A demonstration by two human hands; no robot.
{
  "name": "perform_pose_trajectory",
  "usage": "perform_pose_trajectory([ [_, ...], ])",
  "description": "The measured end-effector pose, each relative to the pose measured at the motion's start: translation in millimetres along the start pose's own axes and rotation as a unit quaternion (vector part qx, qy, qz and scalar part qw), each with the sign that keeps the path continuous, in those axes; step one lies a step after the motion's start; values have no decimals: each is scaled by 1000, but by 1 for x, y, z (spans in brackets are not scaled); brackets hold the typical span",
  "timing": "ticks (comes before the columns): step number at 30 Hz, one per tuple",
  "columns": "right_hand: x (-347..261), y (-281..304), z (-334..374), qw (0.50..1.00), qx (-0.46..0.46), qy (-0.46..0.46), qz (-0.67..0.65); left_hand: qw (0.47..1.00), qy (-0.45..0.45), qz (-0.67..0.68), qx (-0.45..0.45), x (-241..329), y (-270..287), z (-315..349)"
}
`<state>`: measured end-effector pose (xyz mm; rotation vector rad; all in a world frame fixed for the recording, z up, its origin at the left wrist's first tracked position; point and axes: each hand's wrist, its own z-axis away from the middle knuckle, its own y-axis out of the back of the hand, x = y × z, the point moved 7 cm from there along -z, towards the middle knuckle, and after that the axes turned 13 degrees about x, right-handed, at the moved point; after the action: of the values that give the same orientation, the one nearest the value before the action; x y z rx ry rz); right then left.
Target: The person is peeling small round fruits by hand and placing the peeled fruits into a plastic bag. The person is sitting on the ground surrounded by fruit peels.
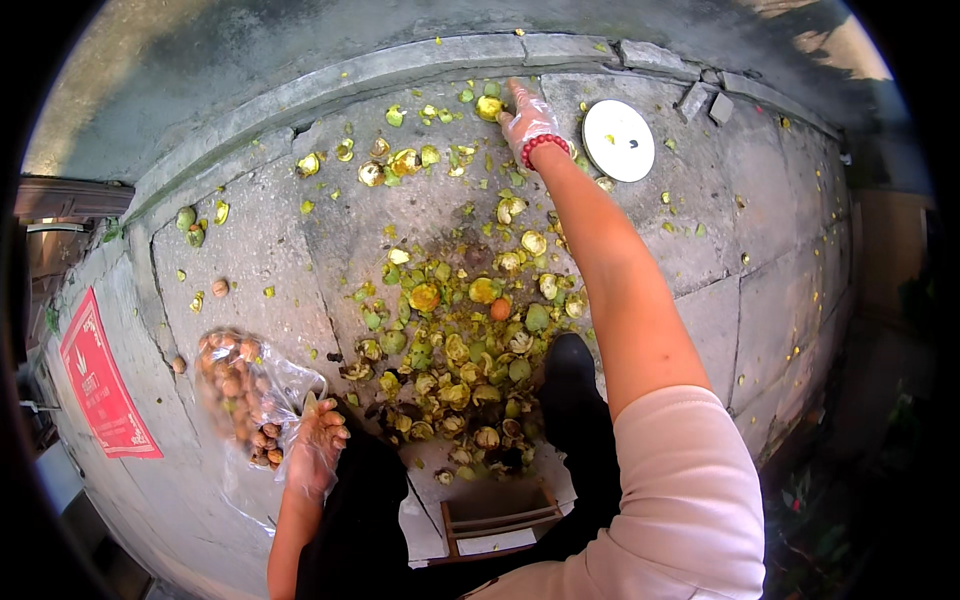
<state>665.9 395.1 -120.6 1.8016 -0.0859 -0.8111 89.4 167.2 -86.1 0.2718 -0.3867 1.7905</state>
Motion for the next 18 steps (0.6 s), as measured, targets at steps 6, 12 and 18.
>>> perform_pose_trajectory([
  [6,-27,-45,8,987,-150,17,50,1000,4,2,12,5,-8,1],
  [12,-57,-14,52,845,-160,-307,-408,1000,-20,-6,-2,5,-23,-7],
  [18,-252,287,4,820,-66,226,-522,1000,-12,28,1,-2,-4,-5],
])
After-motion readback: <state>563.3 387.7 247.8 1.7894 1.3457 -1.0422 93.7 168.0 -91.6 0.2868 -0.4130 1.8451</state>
